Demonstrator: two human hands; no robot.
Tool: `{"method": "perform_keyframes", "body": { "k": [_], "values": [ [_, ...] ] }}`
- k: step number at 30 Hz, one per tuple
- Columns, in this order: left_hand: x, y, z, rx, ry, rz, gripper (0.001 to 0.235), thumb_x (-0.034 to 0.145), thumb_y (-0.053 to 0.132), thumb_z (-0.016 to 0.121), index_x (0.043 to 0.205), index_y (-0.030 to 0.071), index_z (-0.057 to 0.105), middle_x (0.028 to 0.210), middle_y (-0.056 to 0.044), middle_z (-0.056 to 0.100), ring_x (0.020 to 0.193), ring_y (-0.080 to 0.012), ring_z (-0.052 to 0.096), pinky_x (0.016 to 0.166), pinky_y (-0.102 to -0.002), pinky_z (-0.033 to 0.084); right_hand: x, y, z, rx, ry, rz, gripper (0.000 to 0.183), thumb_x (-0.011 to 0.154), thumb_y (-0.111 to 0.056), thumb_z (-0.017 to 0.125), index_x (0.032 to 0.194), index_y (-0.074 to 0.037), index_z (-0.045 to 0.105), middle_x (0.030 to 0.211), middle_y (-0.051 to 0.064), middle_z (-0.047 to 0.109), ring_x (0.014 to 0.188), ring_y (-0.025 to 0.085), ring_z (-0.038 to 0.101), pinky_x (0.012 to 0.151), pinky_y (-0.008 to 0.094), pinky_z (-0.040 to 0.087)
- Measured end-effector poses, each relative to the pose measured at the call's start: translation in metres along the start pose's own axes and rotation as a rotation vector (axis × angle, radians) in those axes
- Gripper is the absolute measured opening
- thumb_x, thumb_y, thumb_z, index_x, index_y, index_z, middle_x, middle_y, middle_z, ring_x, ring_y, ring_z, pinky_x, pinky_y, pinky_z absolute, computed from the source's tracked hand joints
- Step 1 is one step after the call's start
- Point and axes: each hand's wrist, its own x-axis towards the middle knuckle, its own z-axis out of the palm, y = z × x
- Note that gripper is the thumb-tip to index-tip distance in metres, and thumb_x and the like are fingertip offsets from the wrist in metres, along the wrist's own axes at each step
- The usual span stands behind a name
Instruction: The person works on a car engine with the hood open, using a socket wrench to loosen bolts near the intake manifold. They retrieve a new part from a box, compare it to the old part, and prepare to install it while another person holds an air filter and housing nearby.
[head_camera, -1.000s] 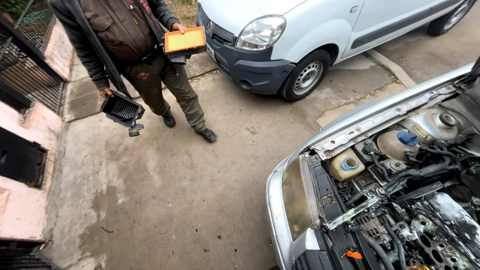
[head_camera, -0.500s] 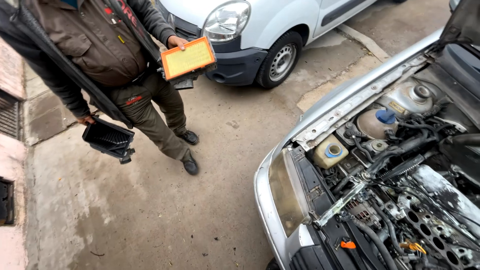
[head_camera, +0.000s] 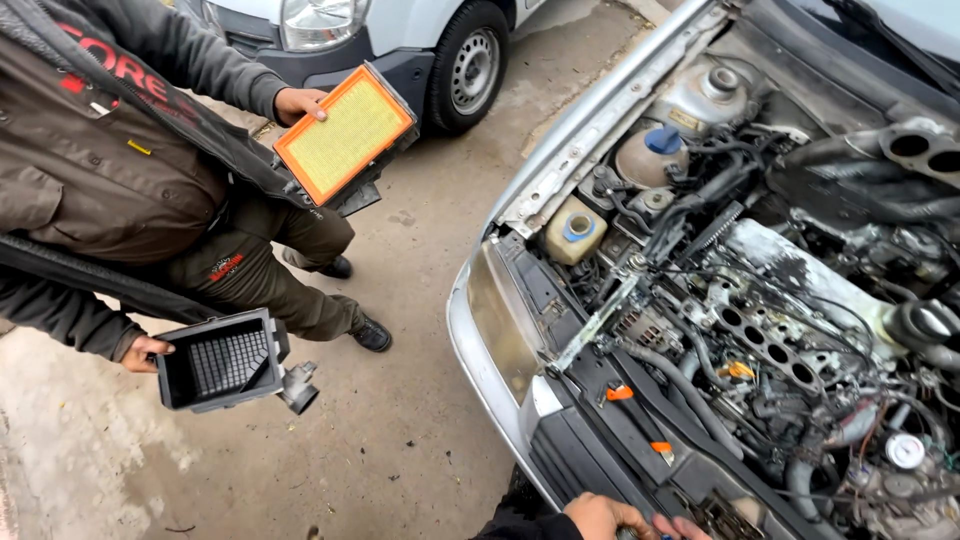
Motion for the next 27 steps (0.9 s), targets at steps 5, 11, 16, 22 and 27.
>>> {"method": "perform_keyframes", "body": {
  "k": [5,11,16,22,27],
  "values": [
    [-0.037,0.068,-0.005,0.015,0.075,0.047,0.028,0.090,0.040,0.076,0.102,0.014,0.080,0.091,-0.007,0.077,0.092,-0.0258,0.076,0.097,-0.034,0.055,-0.052,-0.021,0.067,0.045,0.021,0.021,0.038,0.094,-0.002,0.044,0.132,0.005,0.042,0.136,0.023,0.054,0.128,0.028,0.054,0.108,0.037,0.043],
    [-0.051,0.103,0.000,-0.014,0.191,-0.031,0.032,0.088,0.042,0.077,0.097,0.011,0.078,0.082,-0.012,0.074,0.082,-0.0276,0.076,0.083,-0.036,0.060,-0.079,-0.075,0.118,-0.254,0.091,0.036,0.061,0.093,0.002,0.059,0.151,-0.002,0.040,0.146,0.024,0.058,0.120,0.023,0.061,0.094,0.036,0.049],
    [-0.052,0.118,0.006,0.069,0.276,0.019,0.032,0.089,0.039,0.079,0.095,0.007,0.080,0.079,-0.016,0.073,0.077,-0.0307,0.073,0.081,-0.038,0.058,-0.091,-0.092,0.113,-0.166,0.021,0.056,0.062,0.095,0.003,0.059,0.156,-0.002,0.044,0.130,0.030,0.066,0.101,0.023,0.068,0.080,0.031,0.054],
    [-0.066,0.148,-0.003,-0.090,0.261,0.005,0.030,0.093,0.035,0.076,0.093,0.006,0.076,0.074,-0.009,0.073,0.071,-0.0223,0.074,0.078,-0.033,0.059,-0.105,-0.158,0.191,-0.185,0.141,0.207,0.060,0.093,0.002,0.053,0.151,-0.006,0.043,0.133,0.023,0.066,0.111,0.028,0.070,0.085,0.039,0.059],
    [-0.072,0.147,-0.004,-0.121,0.276,0.014,0.029,0.094,0.033,0.076,0.092,0.004,0.076,0.073,-0.006,0.073,0.069,-0.0193,0.074,0.076,-0.032,0.059,-0.105,-0.167,0.209,-0.144,0.133,0.216,0.058,0.094,0.000,0.050,0.151,-0.005,0.042,0.132,0.023,0.062,0.119,0.031,0.065,0.093,0.048,0.059]
  ]
}}
